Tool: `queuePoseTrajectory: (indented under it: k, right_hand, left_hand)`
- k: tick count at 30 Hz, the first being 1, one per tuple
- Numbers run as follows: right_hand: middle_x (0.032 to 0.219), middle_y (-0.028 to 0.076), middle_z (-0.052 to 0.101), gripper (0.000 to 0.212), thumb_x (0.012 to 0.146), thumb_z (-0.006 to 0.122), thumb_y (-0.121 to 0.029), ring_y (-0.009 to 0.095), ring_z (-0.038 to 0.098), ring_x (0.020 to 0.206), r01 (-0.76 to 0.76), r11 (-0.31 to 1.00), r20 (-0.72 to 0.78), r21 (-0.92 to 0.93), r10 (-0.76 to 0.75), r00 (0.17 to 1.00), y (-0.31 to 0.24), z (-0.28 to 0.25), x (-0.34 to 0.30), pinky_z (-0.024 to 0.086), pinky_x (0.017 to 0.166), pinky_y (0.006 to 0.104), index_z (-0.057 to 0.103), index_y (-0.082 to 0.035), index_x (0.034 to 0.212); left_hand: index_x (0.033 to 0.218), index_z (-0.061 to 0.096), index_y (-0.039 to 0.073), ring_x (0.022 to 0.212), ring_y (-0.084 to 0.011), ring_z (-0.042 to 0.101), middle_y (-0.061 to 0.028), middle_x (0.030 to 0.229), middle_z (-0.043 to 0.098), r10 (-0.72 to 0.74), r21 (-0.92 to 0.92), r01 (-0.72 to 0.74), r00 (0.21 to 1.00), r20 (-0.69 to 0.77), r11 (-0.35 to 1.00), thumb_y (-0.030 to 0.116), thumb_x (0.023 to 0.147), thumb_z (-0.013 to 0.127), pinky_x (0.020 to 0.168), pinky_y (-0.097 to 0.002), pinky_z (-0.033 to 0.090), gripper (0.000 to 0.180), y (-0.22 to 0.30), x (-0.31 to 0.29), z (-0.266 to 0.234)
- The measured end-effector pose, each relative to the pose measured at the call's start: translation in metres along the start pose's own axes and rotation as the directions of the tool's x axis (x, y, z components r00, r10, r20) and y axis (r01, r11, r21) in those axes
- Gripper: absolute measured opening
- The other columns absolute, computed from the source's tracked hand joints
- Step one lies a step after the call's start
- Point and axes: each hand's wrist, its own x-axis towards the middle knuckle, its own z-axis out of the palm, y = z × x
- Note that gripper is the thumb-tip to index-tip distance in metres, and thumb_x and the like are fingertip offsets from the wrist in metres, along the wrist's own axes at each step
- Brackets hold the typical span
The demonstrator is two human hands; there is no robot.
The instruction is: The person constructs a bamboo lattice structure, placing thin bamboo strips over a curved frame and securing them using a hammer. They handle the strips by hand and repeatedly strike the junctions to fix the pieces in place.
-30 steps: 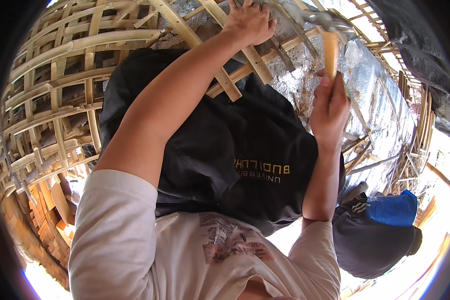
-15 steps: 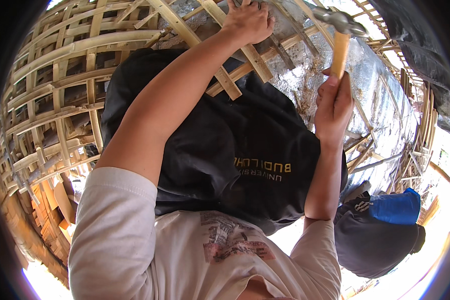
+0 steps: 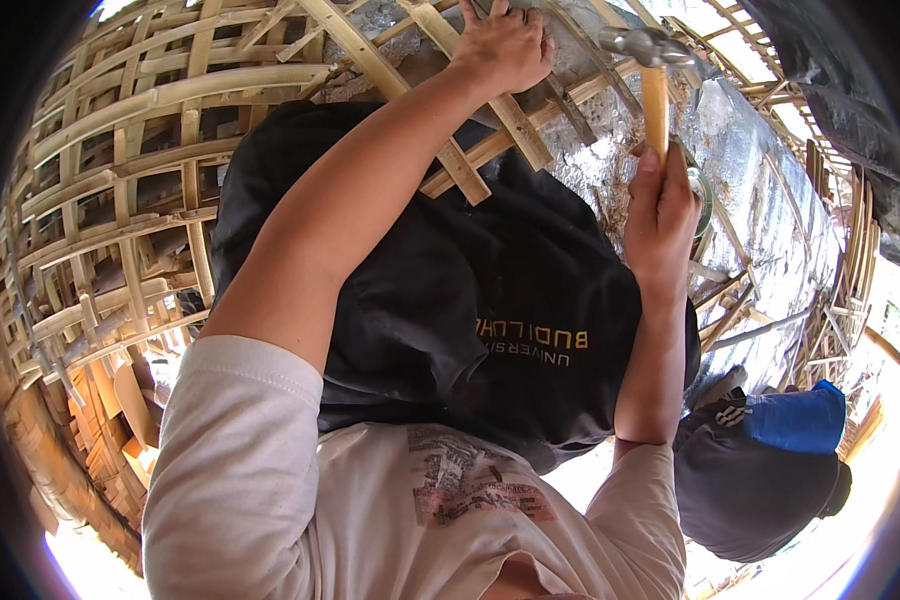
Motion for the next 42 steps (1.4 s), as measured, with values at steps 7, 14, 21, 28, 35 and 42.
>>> queuePoseTrajectory:
  k: [7,14,21,28,35,42]
  right_hand:
    - [0.067,0.026,0.061,0.015,0.1,0.053,-0.015,0.048,0.063,0.073,0.03,0.962,0.138,-0.27,0.008,0.99,0.037,0.027,0.002,0.047,0.06,0.0553,0.055,-0.001,0.099]
    - [0.065,0.024,0.057,0.017,0.101,0.055,-0.015,0.045,0.058,0.06,0.016,0.999,0.181,-0.033,-0.01,0.983,-0.005,-0.019,-0.007,0.041,0.054,0.0458,0.056,0.001,0.096]
    - [0.062,0.023,0.054,0.019,0.101,0.056,-0.015,0.049,0.055,0.065,0.1,0.995,0.151,0.017,-0.101,0.983,0.014,0.012,-0.011,0.04,0.052,0.045,0.051,-0.001,0.089]
    - [0.067,0.026,0.059,0.028,0.1,0.058,-0.026,0.048,0.062,0.068,-0.141,0.987,0.031,-0.08,0.144,0.989,0.043,0.004,0.014,0.044,0.058,0.0467,0.055,0.001,0.092]
    - [0.078,0.028,0.064,0.036,0.093,0.066,-0.033,0.049,0.065,0.08,-0.271,0.96,0.089,-0.068,0.276,0.957,0.08,0.009,0.011,0.049,0.069,0.0475,0.057,0.002,0.093]
    - [0.07,0.027,0.063,0.047,0.091,0.068,-0.043,0.05,0.064,0.074,-0.135,0.984,-0.001,-0.12,0.136,0.991,0.077,0.036,0.011,0.048,0.061,0.0526,0.055,0.002,0.088]
  left_hand:
    - [0.137,0.047,-0.004,0.134,-0.0359,0.043,-0.0216,0.137,0.055,0.001,0.055,-0.003,1.0,0.024,0.998,0.036,0.102,0.034,0.116,-0.0678,0.019,0.055,0.001,-0.002,-0.003]
    - [0.133,0.051,-0.005,0.13,-0.0376,0.046,-0.0231,0.133,0.057,0.03,0.037,-0.031,0.999,0.029,0.999,0.034,0.101,0.036,0.115,-0.0689,0.021,0.053,-0.001,-0.001,-0.003]
    - [0.134,0.051,-0.004,0.132,-0.0375,0.045,-0.0223,0.134,0.057,0.036,0.045,-0.038,0.998,0.057,0.998,0.036,0.101,0.035,0.115,-0.0678,0.022,0.054,-0.001,-0.001,-0.004]
    - [0.141,0.044,-0.005,0.134,-0.0395,0.043,-0.0233,0.137,0.054,0.012,-0.026,-0.014,0.997,-0.075,1.0,0.04,0.101,0.039,0.116,-0.0637,0.024,0.061,0.002,0.0,0.004]
    - [0.14,0.049,0.001,0.137,-0.0318,0.04,-0.0162,0.135,0.057,0.045,0.082,-0.046,0.999,0.012,0.996,0.044,0.103,0.032,0.114,-0.0736,0.013,0.059,-0.005,0.002,0.018]
    - [0.144,0.045,0.002,0.138,-0.0325,0.039,-0.0174,0.135,0.057,0.043,0.083,-0.041,0.999,-0.022,0.996,0.048,0.102,0.034,0.115,-0.0716,0.015,0.063,-0.006,0.004,0.017]
